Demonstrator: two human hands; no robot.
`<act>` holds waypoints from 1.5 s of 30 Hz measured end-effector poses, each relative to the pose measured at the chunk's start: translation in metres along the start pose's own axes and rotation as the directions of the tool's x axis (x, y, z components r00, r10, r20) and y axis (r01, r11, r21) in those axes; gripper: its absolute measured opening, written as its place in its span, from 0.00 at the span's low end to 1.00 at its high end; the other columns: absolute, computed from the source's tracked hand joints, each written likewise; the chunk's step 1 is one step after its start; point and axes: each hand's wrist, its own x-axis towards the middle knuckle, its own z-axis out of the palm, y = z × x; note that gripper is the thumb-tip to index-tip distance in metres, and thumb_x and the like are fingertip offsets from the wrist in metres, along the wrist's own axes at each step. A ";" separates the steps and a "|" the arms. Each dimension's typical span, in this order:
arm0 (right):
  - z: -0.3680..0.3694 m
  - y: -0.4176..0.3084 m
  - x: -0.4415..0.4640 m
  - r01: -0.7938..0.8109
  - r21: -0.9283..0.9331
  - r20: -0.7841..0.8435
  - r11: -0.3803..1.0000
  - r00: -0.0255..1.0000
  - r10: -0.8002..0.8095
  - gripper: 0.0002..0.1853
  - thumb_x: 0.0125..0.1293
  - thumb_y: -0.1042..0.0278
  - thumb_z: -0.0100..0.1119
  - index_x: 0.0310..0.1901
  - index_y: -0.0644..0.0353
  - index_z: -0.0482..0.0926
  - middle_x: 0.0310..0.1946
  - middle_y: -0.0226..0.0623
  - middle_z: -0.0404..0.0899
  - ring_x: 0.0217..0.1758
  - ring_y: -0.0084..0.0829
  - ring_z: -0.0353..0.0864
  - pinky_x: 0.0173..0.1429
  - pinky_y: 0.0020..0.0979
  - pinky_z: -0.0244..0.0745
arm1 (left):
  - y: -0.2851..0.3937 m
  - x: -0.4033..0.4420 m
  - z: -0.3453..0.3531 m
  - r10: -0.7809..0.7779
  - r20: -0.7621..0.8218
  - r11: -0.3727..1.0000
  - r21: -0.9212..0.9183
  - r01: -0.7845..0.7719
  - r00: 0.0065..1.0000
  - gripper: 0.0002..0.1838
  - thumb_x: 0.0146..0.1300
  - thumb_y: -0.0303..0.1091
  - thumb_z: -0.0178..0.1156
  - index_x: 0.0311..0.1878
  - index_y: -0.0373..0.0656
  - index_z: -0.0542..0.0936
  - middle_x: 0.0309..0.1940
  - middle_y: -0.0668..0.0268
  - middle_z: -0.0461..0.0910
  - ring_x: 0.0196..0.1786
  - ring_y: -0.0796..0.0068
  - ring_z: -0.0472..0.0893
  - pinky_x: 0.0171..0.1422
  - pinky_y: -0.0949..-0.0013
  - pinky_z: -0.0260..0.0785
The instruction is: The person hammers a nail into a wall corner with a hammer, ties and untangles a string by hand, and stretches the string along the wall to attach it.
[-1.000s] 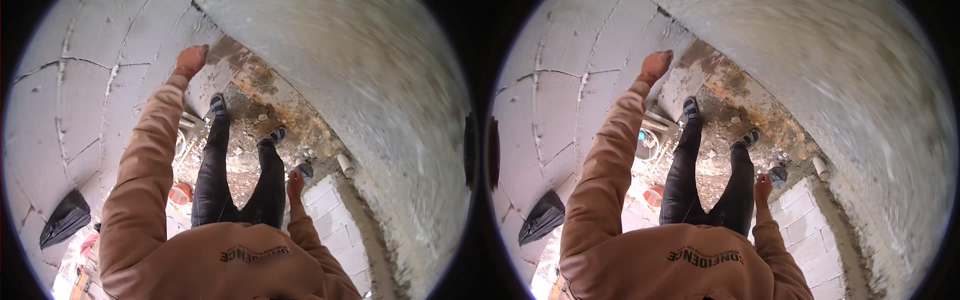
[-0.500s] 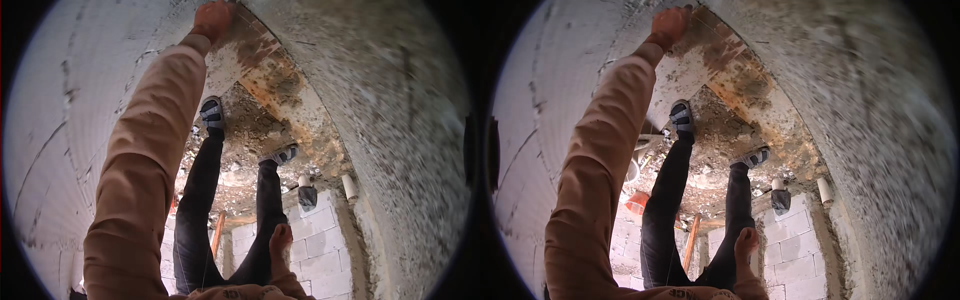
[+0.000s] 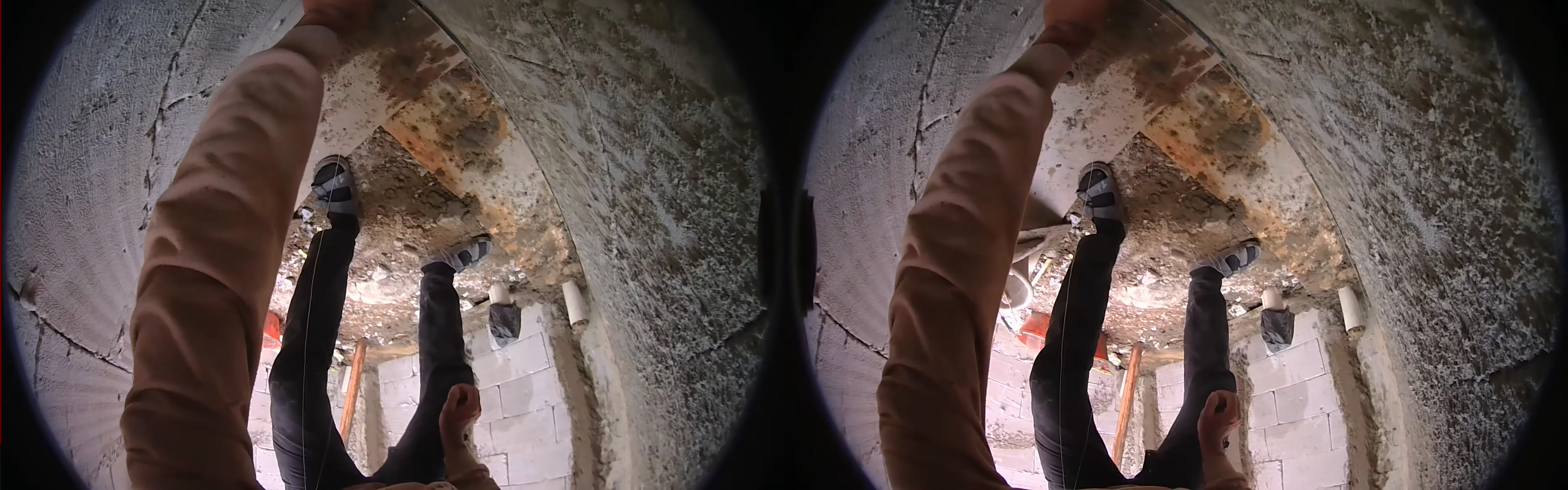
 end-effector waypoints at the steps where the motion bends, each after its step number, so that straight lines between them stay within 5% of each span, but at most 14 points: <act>1: -0.001 0.000 0.001 0.010 0.006 0.000 1.000 1.000 -0.010 0.05 0.65 0.70 0.62 0.31 0.57 0.79 0.26 0.40 0.79 0.27 0.42 0.80 0.33 0.41 0.74 | -0.003 0.001 0.001 -0.011 0.009 1.000 -0.013 0.012 1.000 0.17 0.71 0.40 0.49 0.37 0.45 0.86 0.35 0.48 0.86 0.41 0.46 0.86 0.48 0.46 0.78; 7: 0.006 0.014 0.054 -0.023 0.047 0.073 0.999 0.997 0.020 0.08 0.68 0.69 0.61 0.30 0.58 0.78 0.25 0.39 0.79 0.27 0.41 0.80 0.33 0.41 0.73 | 0.003 -0.009 -0.025 0.129 0.056 0.991 0.021 -0.130 0.990 0.15 0.69 0.39 0.51 0.38 0.42 0.85 0.33 0.48 0.86 0.40 0.46 0.86 0.45 0.45 0.78; 9: 0.016 0.004 0.123 0.101 0.018 0.072 0.995 0.992 -0.102 0.09 0.72 0.65 0.60 0.44 0.63 0.81 0.39 0.46 0.83 0.41 0.44 0.84 0.44 0.41 0.79 | 0.001 -0.008 -0.024 0.146 0.002 0.989 0.012 -0.146 0.989 0.14 0.68 0.38 0.52 0.35 0.40 0.83 0.32 0.48 0.85 0.38 0.47 0.86 0.43 0.45 0.77; 10: 0.032 0.000 0.167 0.406 -0.012 -0.169 0.914 0.900 -0.402 0.17 0.73 0.63 0.61 0.56 0.66 0.78 0.51 0.50 0.81 0.52 0.49 0.83 0.57 0.47 0.79 | -0.004 -0.006 -0.011 0.137 -0.063 0.991 0.015 -0.137 0.989 0.14 0.67 0.38 0.53 0.34 0.39 0.82 0.31 0.48 0.85 0.38 0.48 0.86 0.42 0.46 0.77; 11: 0.035 -0.004 0.214 0.507 -0.181 -0.187 0.843 0.823 -0.536 0.23 0.73 0.64 0.61 0.63 0.69 0.73 0.58 0.54 0.78 0.62 0.55 0.78 0.68 0.52 0.73 | -0.011 -0.002 0.002 0.130 -0.126 0.991 0.023 -0.128 0.983 0.15 0.67 0.38 0.53 0.33 0.38 0.82 0.31 0.48 0.84 0.37 0.49 0.85 0.41 0.46 0.77; 13: 0.016 -0.088 0.291 0.579 -0.133 -0.256 0.804 0.764 -0.592 0.25 0.76 0.67 0.55 0.70 0.68 0.67 0.67 0.58 0.72 0.73 0.58 0.67 0.75 0.52 0.65 | -0.022 0.011 0.020 0.160 -0.108 0.986 0.057 -0.154 0.981 0.14 0.67 0.38 0.54 0.31 0.38 0.81 0.28 0.50 0.82 0.34 0.51 0.83 0.37 0.48 0.75; 17: 0.030 -0.119 0.396 0.688 -0.172 -0.277 0.705 0.653 -0.705 0.20 0.79 0.66 0.50 0.66 0.67 0.71 0.62 0.57 0.76 0.67 0.57 0.73 0.70 0.47 0.70 | -0.020 0.003 -0.016 -0.079 0.176 0.927 -0.349 0.137 0.981 0.13 0.67 0.38 0.54 0.30 0.41 0.81 0.23 0.55 0.78 0.28 0.56 0.79 0.31 0.52 0.69; 21: 0.046 -0.106 0.434 0.720 -0.056 -0.144 0.692 0.680 -0.719 0.16 0.80 0.64 0.50 0.61 0.64 0.77 0.55 0.51 0.81 0.57 0.50 0.80 0.62 0.43 0.75 | -0.020 0.002 -0.021 -0.225 0.563 0.502 -0.633 0.590 0.795 0.12 0.68 0.38 0.55 0.30 0.44 0.80 0.18 0.60 0.73 0.22 0.62 0.74 0.25 0.55 0.63; 24: 0.055 -0.104 0.433 0.678 0.123 -0.110 0.725 0.735 -0.669 0.13 0.79 0.64 0.52 0.56 0.61 0.80 0.46 0.48 0.83 0.46 0.44 0.83 0.53 0.39 0.78 | -0.017 0.002 -0.019 -0.253 0.665 0.272 -0.648 0.711 0.703 0.12 0.69 0.39 0.56 0.29 0.47 0.80 0.14 0.64 0.69 0.17 0.67 0.70 0.20 0.58 0.58; 31: 0.070 -0.136 0.445 0.607 0.096 -0.312 0.789 0.771 -0.555 0.09 0.78 0.62 0.54 0.48 0.52 0.84 0.24 0.43 0.79 0.26 0.40 0.82 0.34 0.40 0.75 | 0.007 -0.006 -0.046 -0.322 0.673 0.136 -0.663 0.736 0.666 0.14 0.71 0.37 0.50 0.29 0.47 0.79 0.13 0.67 0.66 0.14 0.71 0.63 0.18 0.62 0.54; 34: 0.089 -0.146 0.464 0.639 0.032 -0.426 0.769 0.704 -0.568 0.09 0.78 0.60 0.55 0.48 0.48 0.84 0.28 0.43 0.83 0.29 0.47 0.83 0.34 0.41 0.75 | 0.002 -0.005 -0.034 -0.352 0.575 0.114 -0.757 0.644 0.738 0.15 0.72 0.37 0.49 0.29 0.47 0.78 0.15 0.67 0.67 0.15 0.72 0.63 0.18 0.63 0.53; 35: 0.088 -0.149 0.463 0.551 0.031 -0.353 0.834 0.787 -0.506 0.08 0.77 0.58 0.56 0.47 0.46 0.84 0.32 0.44 0.85 0.33 0.52 0.83 0.36 0.43 0.77 | -0.001 -0.004 -0.027 -0.351 0.530 0.095 -0.800 0.592 0.772 0.15 0.72 0.37 0.49 0.29 0.48 0.78 0.16 0.68 0.67 0.16 0.73 0.63 0.19 0.63 0.53; 41: 0.100 -0.157 0.468 0.628 -0.072 -0.453 0.775 0.672 -0.586 0.07 0.76 0.60 0.57 0.46 0.44 0.84 0.33 0.45 0.85 0.35 0.52 0.85 0.37 0.45 0.78 | -0.001 -0.019 -0.041 -0.320 0.575 -0.044 -0.803 0.595 0.753 0.16 0.74 0.35 0.49 0.25 0.50 0.73 0.16 0.70 0.64 0.16 0.74 0.61 0.20 0.65 0.52; 45: 0.102 -0.164 0.469 0.580 -0.143 -0.441 0.802 0.688 -0.576 0.07 0.75 0.60 0.58 0.47 0.43 0.85 0.30 0.46 0.85 0.32 0.52 0.85 0.34 0.46 0.78 | -0.005 -0.022 -0.042 -0.246 0.560 -0.081 -0.825 0.559 0.791 0.16 0.74 0.36 0.51 0.25 0.51 0.72 0.16 0.72 0.63 0.16 0.75 0.61 0.20 0.65 0.51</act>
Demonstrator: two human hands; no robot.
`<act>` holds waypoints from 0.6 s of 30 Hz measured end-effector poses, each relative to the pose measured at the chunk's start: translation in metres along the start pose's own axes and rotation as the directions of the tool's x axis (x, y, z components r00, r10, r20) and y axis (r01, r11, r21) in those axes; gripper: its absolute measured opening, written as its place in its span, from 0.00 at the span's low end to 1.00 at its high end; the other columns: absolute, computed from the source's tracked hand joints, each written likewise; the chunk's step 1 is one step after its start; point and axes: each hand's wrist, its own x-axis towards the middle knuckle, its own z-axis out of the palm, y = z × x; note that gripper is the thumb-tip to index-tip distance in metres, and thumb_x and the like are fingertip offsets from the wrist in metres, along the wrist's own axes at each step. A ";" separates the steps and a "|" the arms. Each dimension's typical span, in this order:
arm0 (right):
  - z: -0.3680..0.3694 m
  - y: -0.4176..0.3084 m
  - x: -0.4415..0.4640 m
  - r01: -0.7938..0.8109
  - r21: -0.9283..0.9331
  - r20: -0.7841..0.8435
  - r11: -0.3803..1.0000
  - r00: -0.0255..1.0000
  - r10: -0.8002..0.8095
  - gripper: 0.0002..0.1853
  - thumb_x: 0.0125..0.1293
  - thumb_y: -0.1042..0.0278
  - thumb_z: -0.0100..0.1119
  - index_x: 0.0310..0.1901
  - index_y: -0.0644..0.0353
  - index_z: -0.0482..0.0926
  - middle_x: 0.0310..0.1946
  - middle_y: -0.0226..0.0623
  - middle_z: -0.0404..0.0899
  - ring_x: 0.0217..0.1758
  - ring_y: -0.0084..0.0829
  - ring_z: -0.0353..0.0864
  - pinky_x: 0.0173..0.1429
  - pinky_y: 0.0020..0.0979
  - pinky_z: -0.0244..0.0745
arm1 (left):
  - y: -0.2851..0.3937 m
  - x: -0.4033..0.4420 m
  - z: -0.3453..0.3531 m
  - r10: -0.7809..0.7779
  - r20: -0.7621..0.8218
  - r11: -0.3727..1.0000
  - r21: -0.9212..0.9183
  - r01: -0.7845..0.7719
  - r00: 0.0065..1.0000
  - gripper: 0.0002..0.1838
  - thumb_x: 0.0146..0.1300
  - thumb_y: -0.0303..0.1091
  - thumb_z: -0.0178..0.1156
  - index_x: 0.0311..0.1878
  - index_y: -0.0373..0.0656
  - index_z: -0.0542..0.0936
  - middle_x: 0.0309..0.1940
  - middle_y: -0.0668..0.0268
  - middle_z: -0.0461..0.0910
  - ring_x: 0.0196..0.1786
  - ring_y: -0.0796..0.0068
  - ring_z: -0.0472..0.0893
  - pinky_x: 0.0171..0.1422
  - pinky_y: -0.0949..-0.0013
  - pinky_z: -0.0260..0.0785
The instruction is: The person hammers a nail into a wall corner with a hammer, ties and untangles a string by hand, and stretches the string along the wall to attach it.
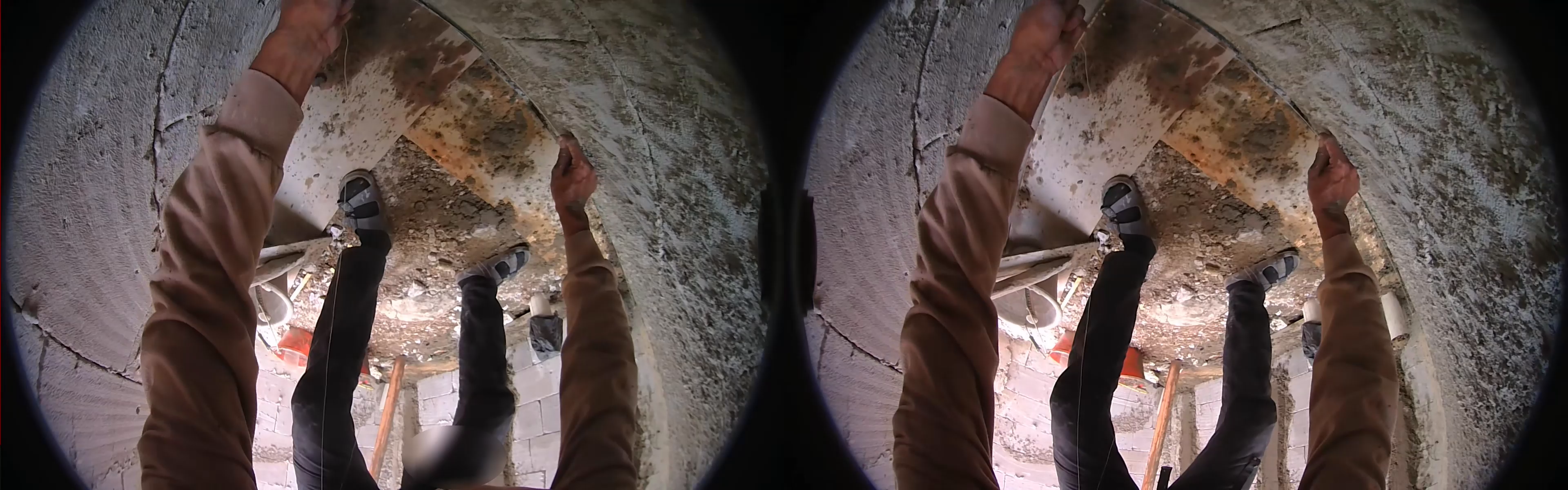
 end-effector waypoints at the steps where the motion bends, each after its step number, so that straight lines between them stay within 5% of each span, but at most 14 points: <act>1: 0.001 0.000 0.001 0.002 -0.019 0.001 1.000 1.000 -0.002 0.07 0.74 0.61 0.58 0.47 0.43 0.85 0.29 0.46 0.84 0.31 0.52 0.85 0.34 0.46 0.77 | 0.009 -0.011 0.005 0.001 0.007 1.000 0.000 -0.001 1.000 0.16 0.74 0.36 0.51 0.25 0.51 0.72 0.16 0.73 0.63 0.16 0.76 0.60 0.20 0.65 0.50; 8: 0.010 0.001 0.004 0.134 0.038 -0.151 0.990 0.980 -0.127 0.09 0.73 0.64 0.60 0.49 0.45 0.87 0.31 0.45 0.86 0.31 0.47 0.87 0.35 0.41 0.80 | 0.006 0.003 -0.007 0.180 0.135 0.981 -0.102 -0.167 0.974 0.15 0.74 0.33 0.53 0.27 0.48 0.73 0.16 0.73 0.62 0.17 0.78 0.61 0.20 0.68 0.48; 14: 0.017 0.000 0.004 0.154 0.110 -0.203 0.982 0.971 -0.129 0.08 0.71 0.63 0.63 0.48 0.45 0.89 0.36 0.43 0.88 0.37 0.44 0.89 0.40 0.37 0.83 | 0.011 -0.010 -0.001 0.124 0.070 0.990 -0.075 -0.118 0.990 0.12 0.75 0.33 0.52 0.33 0.45 0.78 0.19 0.75 0.63 0.18 0.79 0.59 0.22 0.70 0.49; 18: 0.012 -0.004 0.007 0.046 -0.018 -0.061 0.999 0.997 -0.047 0.08 0.71 0.64 0.63 0.47 0.45 0.89 0.37 0.42 0.89 0.37 0.43 0.90 0.40 0.37 0.82 | 0.016 -0.019 0.001 0.125 0.084 0.991 -0.051 -0.121 0.989 0.10 0.75 0.34 0.52 0.38 0.44 0.80 0.19 0.76 0.63 0.19 0.80 0.59 0.23 0.71 0.49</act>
